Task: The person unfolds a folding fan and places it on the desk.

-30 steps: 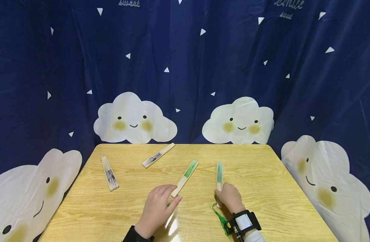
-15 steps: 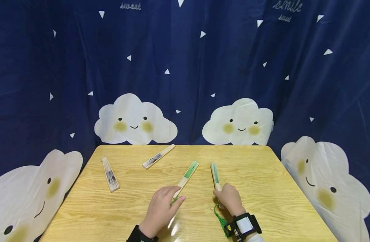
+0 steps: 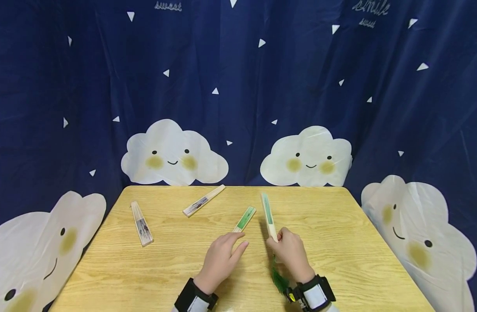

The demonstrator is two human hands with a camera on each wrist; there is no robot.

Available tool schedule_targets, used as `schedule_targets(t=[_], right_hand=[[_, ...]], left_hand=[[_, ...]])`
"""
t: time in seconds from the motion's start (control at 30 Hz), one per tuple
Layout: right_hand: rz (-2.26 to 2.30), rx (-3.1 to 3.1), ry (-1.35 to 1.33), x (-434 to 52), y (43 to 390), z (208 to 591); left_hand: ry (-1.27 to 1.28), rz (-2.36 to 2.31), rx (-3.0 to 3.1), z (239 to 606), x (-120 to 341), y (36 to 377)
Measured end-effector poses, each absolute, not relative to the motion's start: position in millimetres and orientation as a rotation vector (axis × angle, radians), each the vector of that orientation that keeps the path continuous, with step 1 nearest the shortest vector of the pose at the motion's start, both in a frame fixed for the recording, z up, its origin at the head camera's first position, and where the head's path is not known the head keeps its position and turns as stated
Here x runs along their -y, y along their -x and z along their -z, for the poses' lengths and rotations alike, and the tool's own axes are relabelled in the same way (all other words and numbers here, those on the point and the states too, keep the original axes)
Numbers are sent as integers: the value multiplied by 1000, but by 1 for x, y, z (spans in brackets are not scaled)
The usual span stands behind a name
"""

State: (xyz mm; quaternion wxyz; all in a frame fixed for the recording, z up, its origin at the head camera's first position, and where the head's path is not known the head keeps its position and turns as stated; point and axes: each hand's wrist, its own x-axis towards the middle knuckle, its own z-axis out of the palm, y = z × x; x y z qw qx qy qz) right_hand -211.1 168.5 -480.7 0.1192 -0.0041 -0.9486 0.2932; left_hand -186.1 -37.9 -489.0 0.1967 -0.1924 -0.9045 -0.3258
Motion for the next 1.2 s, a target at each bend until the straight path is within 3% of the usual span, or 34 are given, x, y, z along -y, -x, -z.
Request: schedule_targets(t=[0.47,1.0,1.2], right_hand=[[-714,2552,-281,-146,184,458],[-512,2415,-419,-137,174,460],[-631,2431,-450,-139,175,461]], left_hand=[[526,1329,2435,478,11,195],[311,1719,2376,471,8,191],[279,1935,2320,474,11,192]])
